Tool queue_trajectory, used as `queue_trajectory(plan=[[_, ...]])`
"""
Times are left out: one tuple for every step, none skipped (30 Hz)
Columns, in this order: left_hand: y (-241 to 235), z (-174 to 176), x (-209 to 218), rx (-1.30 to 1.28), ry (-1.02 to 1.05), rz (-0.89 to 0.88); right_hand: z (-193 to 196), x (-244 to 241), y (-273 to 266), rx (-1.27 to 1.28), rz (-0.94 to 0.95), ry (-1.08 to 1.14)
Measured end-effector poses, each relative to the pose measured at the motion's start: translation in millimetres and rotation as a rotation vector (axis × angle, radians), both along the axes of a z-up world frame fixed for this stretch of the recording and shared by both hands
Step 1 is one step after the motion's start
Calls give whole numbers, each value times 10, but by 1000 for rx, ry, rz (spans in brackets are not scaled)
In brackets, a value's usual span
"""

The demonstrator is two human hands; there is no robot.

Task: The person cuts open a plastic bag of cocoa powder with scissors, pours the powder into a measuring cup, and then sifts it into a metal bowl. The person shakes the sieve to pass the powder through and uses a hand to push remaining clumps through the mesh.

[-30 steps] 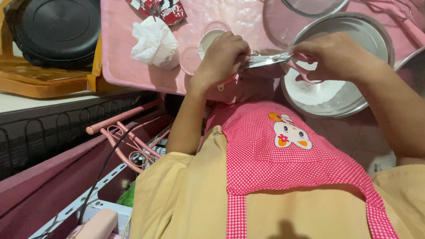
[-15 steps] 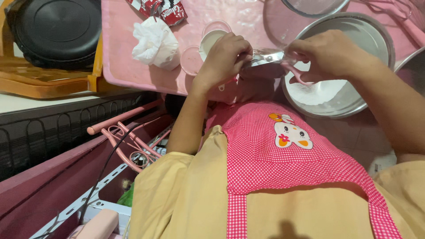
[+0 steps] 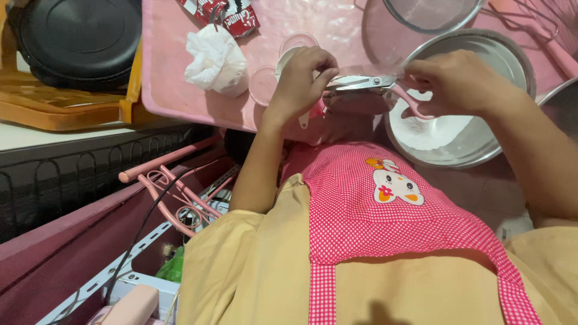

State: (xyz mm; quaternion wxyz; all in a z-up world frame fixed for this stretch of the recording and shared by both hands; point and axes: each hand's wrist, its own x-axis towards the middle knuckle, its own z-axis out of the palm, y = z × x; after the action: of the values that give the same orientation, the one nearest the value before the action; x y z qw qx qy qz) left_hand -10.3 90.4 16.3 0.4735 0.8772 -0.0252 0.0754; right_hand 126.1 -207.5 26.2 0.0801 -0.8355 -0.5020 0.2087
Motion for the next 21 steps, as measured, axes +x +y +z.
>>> queue_trajectory(plan=[[14,16,-30,1,-2,3,30,1,-33,1,3,-2],[31,33,-59,-63,-34,67,60,3,-64,66,-38,41],[49,48,-89,-127,-66,131,91,5,-93,130,-78,85],[87,-29,-137,-127,-68,134,195,-40,-54,130,-74,84],[121,-107,-174,-144,-62,263,301,-81,-21,157,-115,155],[156,-186,-209,-161,-55,392,407,-120,13,185,-155,228],[192,-216,-241,-161,-56,395,451,-153,36,185,-152,228],[231,-248,-273,-207,-32,492,493,-186,62,225,-199,211],[272,-280,-309,-254,-7,591,534,-218,92,264,-245,196],[304,-300,-312,-254,-8,595,439,-183,42,264,-241,196],[340,-320,-311,-235,-24,640,344,-145,-4,266,-300,219],[379,-340,-308,-217,-41,685,250,-105,-47,269,-359,241],[395,-457,-288,-217,-42,687,309,-89,24,269,-356,241],[414,-574,-266,-292,-34,769,368,-71,100,271,-380,286],[440,-692,-244,-368,-26,850,424,-55,180,274,-405,331],[463,-768,-221,-367,-27,852,454,-12,268,274,-403,331],[485,-844,-193,-495,-17,897,484,36,356,248,-428,391],[510,-921,-160,-624,-7,939,513,87,446,221,-452,451],[544,-956,-139,-624,-8,941,514,120,548,221,-450,451],[580,-994,-115,-697,28,955,511,157,651,217,-456,503],[606,-1037,-93,-772,66,968,506,191,746,212,-463,556]])
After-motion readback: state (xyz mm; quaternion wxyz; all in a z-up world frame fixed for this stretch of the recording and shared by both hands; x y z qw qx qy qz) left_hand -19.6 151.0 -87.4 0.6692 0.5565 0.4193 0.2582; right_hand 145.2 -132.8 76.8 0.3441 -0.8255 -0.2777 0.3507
